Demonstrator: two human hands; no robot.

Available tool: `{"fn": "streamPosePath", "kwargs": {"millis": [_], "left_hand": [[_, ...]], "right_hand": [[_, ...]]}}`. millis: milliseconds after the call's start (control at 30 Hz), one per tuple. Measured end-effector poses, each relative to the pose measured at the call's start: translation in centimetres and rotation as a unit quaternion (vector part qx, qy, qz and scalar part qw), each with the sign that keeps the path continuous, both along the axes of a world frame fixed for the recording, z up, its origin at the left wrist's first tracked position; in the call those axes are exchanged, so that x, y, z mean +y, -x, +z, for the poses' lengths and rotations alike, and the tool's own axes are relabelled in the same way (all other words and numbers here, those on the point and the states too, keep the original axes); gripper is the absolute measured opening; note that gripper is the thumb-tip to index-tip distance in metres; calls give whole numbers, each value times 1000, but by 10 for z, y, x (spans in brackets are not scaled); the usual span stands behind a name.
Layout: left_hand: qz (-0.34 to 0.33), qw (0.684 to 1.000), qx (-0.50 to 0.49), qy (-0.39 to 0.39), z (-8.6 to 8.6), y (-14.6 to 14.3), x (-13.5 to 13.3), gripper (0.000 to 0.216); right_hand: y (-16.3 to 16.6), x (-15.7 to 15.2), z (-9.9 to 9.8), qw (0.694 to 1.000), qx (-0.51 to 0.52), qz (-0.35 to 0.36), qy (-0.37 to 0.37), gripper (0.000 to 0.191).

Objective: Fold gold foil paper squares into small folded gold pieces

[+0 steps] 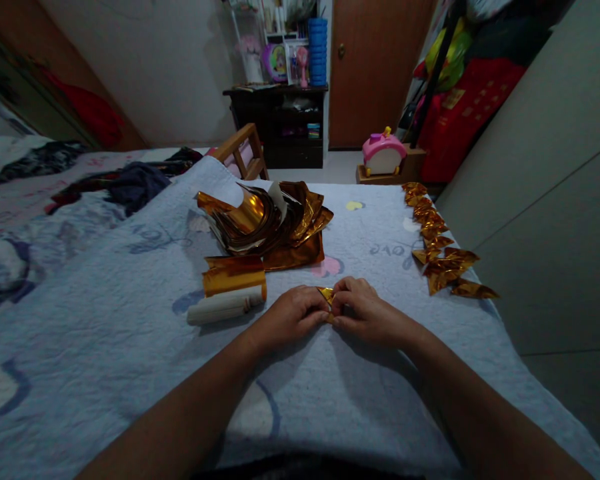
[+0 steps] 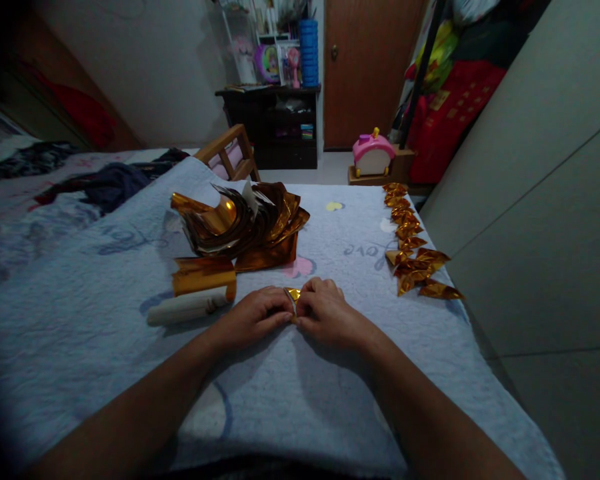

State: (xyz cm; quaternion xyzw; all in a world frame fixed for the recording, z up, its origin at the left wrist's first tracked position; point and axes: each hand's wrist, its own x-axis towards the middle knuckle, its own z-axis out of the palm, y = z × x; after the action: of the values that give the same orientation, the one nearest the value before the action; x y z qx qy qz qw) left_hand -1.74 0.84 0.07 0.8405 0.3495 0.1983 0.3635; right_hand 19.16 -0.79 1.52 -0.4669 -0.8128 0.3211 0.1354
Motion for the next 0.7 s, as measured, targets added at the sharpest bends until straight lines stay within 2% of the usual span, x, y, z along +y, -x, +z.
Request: {"fn": "streamPosePath", "kwargs": {"millis": [333, 500, 700], "left_hand": [[-19, 998, 46, -29, 0, -2, 1, 12], [-1, 997, 72, -38, -3, -4, 1, 9], [2, 995, 88, -46, -1, -6, 0, 11]], "right_hand": [[3, 0, -4, 1000, -7, -7, -10, 17], [1, 1, -5, 1000, 5, -19, 2, 6], [-1, 3, -8, 999, 12, -32, -10, 13]]}}
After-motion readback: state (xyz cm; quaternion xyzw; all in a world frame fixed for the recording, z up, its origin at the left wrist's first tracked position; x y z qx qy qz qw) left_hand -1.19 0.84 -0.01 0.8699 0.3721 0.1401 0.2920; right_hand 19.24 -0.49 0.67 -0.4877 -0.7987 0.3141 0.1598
